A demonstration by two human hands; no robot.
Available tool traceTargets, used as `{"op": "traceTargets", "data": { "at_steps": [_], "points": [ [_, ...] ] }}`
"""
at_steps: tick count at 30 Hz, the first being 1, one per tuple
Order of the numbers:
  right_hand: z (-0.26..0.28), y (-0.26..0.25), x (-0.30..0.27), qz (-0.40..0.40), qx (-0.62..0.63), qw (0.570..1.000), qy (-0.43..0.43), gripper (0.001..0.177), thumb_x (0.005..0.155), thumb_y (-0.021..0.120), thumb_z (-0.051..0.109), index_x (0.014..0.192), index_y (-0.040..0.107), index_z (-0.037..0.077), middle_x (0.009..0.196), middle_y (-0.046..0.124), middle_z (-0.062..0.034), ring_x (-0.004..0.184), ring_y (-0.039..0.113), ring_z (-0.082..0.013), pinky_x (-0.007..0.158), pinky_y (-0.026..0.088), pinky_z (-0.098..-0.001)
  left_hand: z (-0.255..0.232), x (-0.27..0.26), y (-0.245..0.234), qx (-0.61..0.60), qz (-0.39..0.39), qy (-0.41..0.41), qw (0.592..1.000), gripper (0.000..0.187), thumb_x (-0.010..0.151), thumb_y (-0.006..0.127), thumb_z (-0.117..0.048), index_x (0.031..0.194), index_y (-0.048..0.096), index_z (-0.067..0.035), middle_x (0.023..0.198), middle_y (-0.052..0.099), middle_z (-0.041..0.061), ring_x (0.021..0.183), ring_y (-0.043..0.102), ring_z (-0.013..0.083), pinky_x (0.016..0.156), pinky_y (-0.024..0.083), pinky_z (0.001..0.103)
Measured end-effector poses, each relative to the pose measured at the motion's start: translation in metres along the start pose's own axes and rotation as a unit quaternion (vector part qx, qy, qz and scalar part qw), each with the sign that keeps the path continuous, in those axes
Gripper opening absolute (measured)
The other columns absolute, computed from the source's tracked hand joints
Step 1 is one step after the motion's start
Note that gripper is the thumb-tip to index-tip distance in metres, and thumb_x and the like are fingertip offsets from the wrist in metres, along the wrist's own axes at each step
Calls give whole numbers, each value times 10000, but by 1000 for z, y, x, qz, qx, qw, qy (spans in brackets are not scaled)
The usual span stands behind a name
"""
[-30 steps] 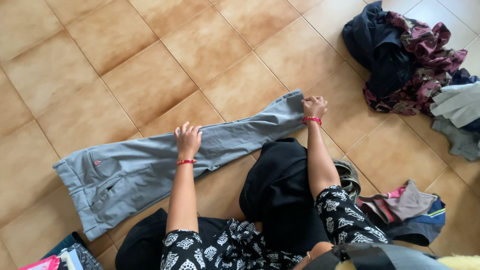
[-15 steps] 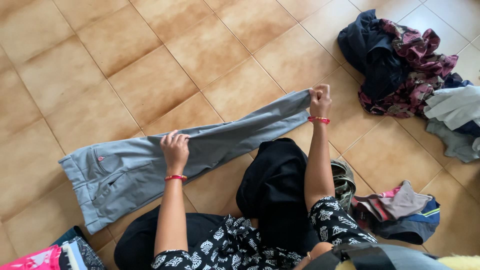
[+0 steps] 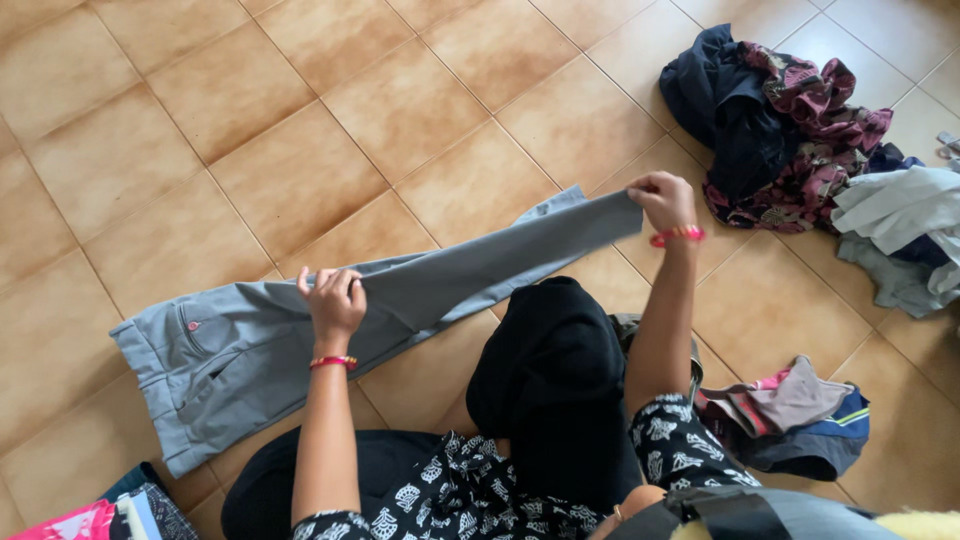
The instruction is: The person folds a pink dress and a pair of gray pants by hand while sitting on a tiled floor.
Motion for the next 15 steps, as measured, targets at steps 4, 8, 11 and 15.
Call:
{"op": "traceTargets", "data": {
  "at_steps": [4,8,11,15],
  "points": [
    [-49,55,53,-95,-109,989,14,217,823,814,158,1004,772,47,954,713,-151,838,703,-272,745,550,-369,1,21,42,86,27,-66,994,89,994,659,-251,1051,699,-196,1070,716,15,1168,615,225,1226,240,614],
    [-72,71,51,-210,-108,972,5,254,799,770,143,1032,722,54,982,680,-134,879,686,-305,767,553,-391,-16,23,56,109,-65,-18,992,439,843,699,-294,1254,659,-147,1253,657,64,1276,541,318,1070,280,621],
    [-97,75,13,-229,-104,964,81,171,845,765,162,977,731,59,923,684,-129,858,686,-310,767,549,-407,-20,-12,67,60,-27,10,998,383,881,707,-258,1244,640,-157,1275,636,62,1317,529,306,1098,345,562],
    [-123,79,-31,-173,-134,955,201,242,914,797,275,917,756,36,899,732,-150,873,713,-311,809,555,-411,-20,-61,66,18,56,32,998,298,841,754,-269,1095,641,-162,1139,644,47,1197,570,271,1034,419,491]
  ]
}}
Point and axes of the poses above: each hand's wrist, its own x-axis towards the middle knuckle, its own y-axis out of the palm, z = x × y, the point moved 6 cm from there along x, towards the middle knuckle
